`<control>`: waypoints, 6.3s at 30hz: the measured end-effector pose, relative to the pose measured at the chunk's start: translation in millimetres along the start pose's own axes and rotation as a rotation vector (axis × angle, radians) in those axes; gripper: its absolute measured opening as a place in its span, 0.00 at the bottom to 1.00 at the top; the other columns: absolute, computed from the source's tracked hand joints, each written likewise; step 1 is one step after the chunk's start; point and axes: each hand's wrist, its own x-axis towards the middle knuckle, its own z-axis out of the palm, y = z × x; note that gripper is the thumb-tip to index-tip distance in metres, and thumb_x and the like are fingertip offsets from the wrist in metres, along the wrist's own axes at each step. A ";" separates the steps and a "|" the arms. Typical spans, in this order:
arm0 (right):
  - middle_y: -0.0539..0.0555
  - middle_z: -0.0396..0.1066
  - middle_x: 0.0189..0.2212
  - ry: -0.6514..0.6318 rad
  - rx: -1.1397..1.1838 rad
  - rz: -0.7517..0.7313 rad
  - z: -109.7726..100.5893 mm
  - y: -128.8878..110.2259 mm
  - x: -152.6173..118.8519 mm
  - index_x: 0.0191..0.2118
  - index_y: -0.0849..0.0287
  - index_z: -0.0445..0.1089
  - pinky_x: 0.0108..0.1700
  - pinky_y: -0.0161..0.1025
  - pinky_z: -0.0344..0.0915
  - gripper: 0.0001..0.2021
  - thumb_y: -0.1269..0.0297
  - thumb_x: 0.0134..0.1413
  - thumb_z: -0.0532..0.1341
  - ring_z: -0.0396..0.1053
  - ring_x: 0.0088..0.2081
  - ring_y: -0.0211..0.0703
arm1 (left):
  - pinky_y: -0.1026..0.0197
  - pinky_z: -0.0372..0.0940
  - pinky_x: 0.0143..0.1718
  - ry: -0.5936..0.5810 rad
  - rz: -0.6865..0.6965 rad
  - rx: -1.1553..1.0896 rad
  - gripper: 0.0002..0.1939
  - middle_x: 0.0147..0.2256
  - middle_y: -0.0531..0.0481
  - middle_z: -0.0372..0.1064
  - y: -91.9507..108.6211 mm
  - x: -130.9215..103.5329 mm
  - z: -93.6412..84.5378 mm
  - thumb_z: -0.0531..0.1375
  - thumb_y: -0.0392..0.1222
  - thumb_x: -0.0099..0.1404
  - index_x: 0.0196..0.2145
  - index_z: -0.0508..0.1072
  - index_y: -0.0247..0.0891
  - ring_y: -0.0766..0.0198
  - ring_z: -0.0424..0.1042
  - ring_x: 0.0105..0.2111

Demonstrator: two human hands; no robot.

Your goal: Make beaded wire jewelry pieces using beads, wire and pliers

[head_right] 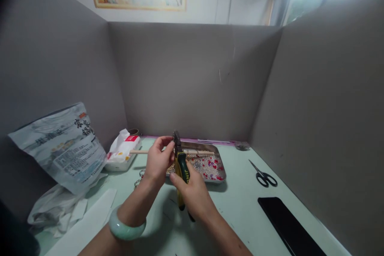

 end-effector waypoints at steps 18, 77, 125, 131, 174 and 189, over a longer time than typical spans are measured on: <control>0.54 0.68 0.50 -0.260 -0.091 -0.032 -49.0 -11.3 -0.1 0.58 0.53 0.61 0.56 0.47 0.56 0.25 0.55 0.55 0.60 0.63 0.52 0.50 | 0.69 0.43 0.14 -0.325 -0.167 -0.029 0.11 0.20 0.56 0.64 34.7 2.8 -25.6 0.63 0.39 0.52 0.34 0.71 0.31 0.77 0.54 0.13; 0.55 0.67 0.39 -0.285 0.022 0.130 -21.1 -1.2 -9.5 0.46 0.59 0.64 0.31 0.36 0.69 0.13 0.60 0.56 0.58 0.67 0.31 0.38 | 0.65 0.53 0.22 -0.299 0.119 0.680 0.06 0.15 0.55 0.63 48.7 3.4 -41.6 0.57 0.39 0.56 0.28 0.73 0.37 0.67 0.60 0.18; 0.55 0.67 0.41 -0.254 0.065 0.232 -39.8 72.6 -35.3 0.47 0.59 0.63 0.30 0.35 0.66 0.15 0.64 0.53 0.58 0.67 0.32 0.38 | 0.69 0.51 0.15 -0.568 -0.101 0.461 0.06 0.16 0.61 0.58 -38.9 17.2 -29.1 0.57 0.31 0.52 0.25 0.62 0.37 0.74 0.58 0.13; 0.54 0.66 0.39 -0.227 0.083 0.241 -33.8 76.3 -34.6 0.47 0.59 0.64 0.33 0.37 0.69 0.18 0.61 0.51 0.62 0.66 0.32 0.38 | 0.69 0.54 0.16 -0.605 -0.144 0.440 0.06 0.17 0.60 0.60 -39.5 20.0 -32.2 0.57 0.30 0.52 0.25 0.61 0.37 0.73 0.60 0.14; 0.42 0.59 0.15 -0.234 0.003 0.313 -24.6 86.1 -34.4 0.40 0.60 0.60 0.15 0.30 0.52 0.13 0.59 0.50 0.59 0.54 0.14 0.32 | 0.64 0.52 0.25 -0.712 0.011 0.921 0.06 0.20 0.52 0.67 -21.3 15.4 -34.0 0.56 0.36 0.54 0.22 0.70 0.36 0.66 0.62 0.22; 0.44 0.61 0.17 -0.267 0.091 0.273 -29.8 83.8 -37.1 0.39 0.61 0.61 0.17 0.30 0.53 0.13 0.60 0.49 0.59 0.55 0.15 0.31 | 0.67 0.52 0.20 -0.838 -0.130 0.659 0.11 0.21 0.52 0.67 -27.4 19.6 -44.5 0.54 0.43 0.60 0.23 0.68 0.36 0.71 0.57 0.17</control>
